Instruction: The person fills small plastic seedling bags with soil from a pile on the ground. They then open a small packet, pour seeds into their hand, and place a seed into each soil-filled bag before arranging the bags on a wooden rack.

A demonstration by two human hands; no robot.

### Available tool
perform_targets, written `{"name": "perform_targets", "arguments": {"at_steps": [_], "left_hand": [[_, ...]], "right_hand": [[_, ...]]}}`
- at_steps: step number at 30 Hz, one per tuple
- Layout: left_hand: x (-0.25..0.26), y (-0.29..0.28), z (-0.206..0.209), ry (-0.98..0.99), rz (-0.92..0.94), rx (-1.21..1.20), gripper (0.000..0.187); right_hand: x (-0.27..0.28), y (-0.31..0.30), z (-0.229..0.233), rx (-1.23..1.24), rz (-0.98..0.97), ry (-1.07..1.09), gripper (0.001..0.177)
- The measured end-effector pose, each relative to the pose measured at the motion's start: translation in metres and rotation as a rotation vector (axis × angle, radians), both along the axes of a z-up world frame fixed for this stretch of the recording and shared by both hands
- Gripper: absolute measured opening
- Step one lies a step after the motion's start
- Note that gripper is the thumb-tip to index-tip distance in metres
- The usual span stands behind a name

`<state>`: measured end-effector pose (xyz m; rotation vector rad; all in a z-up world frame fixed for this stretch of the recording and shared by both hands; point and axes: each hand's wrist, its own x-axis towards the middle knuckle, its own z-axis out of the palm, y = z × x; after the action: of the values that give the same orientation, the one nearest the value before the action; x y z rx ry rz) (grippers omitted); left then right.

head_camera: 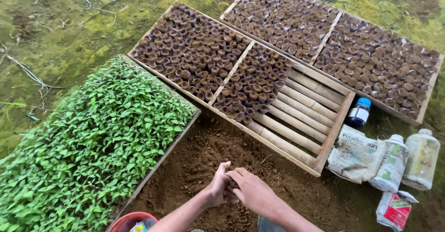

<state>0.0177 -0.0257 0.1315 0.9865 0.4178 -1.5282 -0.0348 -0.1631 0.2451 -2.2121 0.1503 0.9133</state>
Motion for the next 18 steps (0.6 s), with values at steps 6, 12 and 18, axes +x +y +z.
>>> {"name": "perform_targets", "arguments": {"at_steps": [6,12,18], "left_hand": [[0.027,-0.004,0.007,0.058,-0.202,-0.006,0.071],[0.041,-0.004,-0.012,0.126,-0.224,-0.122,0.080],[0.037,-0.018,0.012,-0.055,-0.156,0.023,0.090]], "right_hand": [[-0.002,-0.020,-0.052,-0.071,0.290,-0.409,0.063],[-0.002,-0.024,-0.084,-0.092,0.312,-0.425,0.039],[0.012,-0.047,-0.072,0.053,0.036,-0.211,0.021]]}}
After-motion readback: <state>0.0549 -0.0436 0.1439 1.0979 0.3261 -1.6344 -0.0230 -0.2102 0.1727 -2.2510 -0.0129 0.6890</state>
